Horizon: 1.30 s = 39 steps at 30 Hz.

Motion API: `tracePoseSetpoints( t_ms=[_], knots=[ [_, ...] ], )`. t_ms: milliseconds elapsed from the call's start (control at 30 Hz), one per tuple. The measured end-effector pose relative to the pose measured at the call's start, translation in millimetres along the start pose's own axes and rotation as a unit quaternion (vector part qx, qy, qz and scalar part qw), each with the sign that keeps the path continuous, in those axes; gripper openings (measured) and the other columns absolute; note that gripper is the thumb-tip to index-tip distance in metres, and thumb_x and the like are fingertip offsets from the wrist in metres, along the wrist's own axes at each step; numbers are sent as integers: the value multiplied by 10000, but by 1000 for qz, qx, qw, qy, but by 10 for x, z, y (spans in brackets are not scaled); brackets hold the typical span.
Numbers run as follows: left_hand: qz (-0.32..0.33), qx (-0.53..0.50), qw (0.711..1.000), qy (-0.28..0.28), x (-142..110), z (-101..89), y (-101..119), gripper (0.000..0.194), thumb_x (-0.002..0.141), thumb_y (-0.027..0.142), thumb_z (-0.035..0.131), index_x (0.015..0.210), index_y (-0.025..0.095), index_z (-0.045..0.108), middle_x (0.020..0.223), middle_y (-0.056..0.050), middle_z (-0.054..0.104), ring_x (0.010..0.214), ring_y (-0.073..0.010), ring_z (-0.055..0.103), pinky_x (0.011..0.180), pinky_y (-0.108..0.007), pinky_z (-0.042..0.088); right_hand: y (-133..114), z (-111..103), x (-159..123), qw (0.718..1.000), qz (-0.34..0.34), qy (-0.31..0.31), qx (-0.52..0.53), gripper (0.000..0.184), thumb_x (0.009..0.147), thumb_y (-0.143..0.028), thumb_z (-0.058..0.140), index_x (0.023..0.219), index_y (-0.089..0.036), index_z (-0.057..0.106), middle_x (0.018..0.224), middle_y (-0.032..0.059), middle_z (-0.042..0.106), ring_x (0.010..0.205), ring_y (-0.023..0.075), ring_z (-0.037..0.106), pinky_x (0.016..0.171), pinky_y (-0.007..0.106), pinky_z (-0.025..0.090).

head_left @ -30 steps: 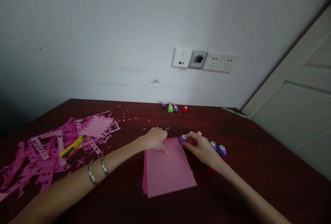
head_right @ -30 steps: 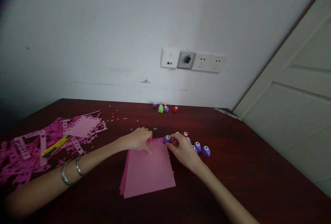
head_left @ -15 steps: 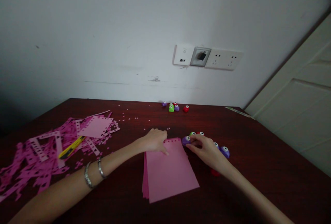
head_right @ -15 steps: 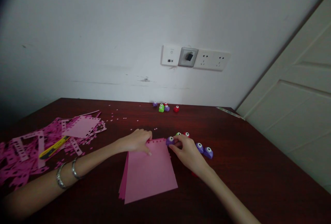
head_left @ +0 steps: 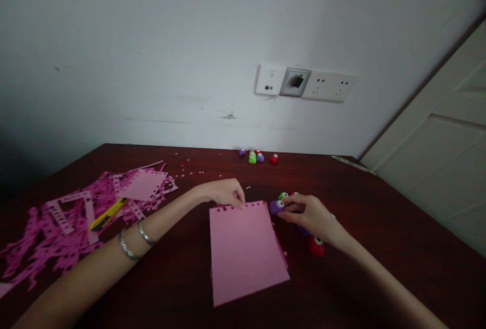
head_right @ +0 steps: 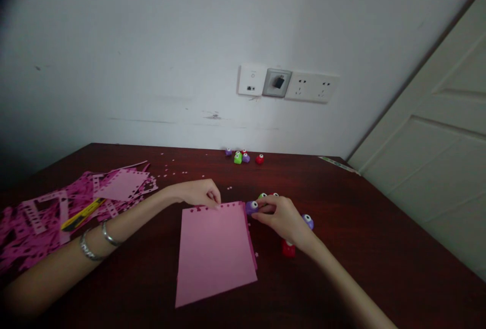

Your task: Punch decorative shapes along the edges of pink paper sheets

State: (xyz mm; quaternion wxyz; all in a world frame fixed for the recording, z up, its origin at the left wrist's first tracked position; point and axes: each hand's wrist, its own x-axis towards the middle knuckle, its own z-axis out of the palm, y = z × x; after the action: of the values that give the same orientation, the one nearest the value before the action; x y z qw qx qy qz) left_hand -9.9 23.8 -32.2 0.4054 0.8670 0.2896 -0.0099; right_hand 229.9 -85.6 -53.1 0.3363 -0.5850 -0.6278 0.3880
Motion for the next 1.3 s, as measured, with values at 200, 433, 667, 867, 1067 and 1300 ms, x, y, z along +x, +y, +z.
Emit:
tracePoseSetpoints(
  t_ms=[200,433,667,867,1067,1300],
  knots=[
    [-12,-46,999,-7,-5,-78,-123,210,669,302,641,790,146,713,743,-30,690,663,-121,569,610,-232,393,-4,53,-3,999,-29,-32,17,161,676,-198,661,835,-188,677,868,37,713,840,209,681,757,296,547],
    [-15,-57,998,-13,32,-38,-176,227,658,320,653,803,154,710,756,-30,688,675,-126,573,614,-241,400,8,103,-10,999,-24,-26,18,181,668,-176,661,848,-169,662,867,46,713,834,203,682,749,296,553],
    [-29,-62,997,-18,8,-40,-120,229,660,326,655,805,158,713,765,-32,691,688,-134,579,619,-244,405,18,125,-15,999,-31,-17,16,163,691,-163,643,853,-166,647,867,46,708,822,194,682,755,308,556],
    [-25,-60,997,-30,23,-32,-129,242,653,315,654,821,152,714,785,-42,696,693,-139,584,618,-241,406,54,130,-8,999,-51,-11,6,159,700,-151,630,857,-167,647,875,44,699,821,191,680,754,306,555],
    [-25,-55,998,-24,26,-27,-132,249,655,317,647,825,147,713,786,-46,697,688,-132,584,613,-234,406,11,151,-23,999,-38,-14,12,192,682,-112,621,868,-156,648,848,45,705,796,187,683,751,308,557],
    [-32,-54,998,-18,32,-14,-136,238,646,314,652,812,155,713,770,-35,691,686,-129,578,606,-232,403,4,173,-40,999,-40,-6,-17,196,692,-117,621,880,-164,648,841,46,710,784,184,680,732,307,561]
  ],
)
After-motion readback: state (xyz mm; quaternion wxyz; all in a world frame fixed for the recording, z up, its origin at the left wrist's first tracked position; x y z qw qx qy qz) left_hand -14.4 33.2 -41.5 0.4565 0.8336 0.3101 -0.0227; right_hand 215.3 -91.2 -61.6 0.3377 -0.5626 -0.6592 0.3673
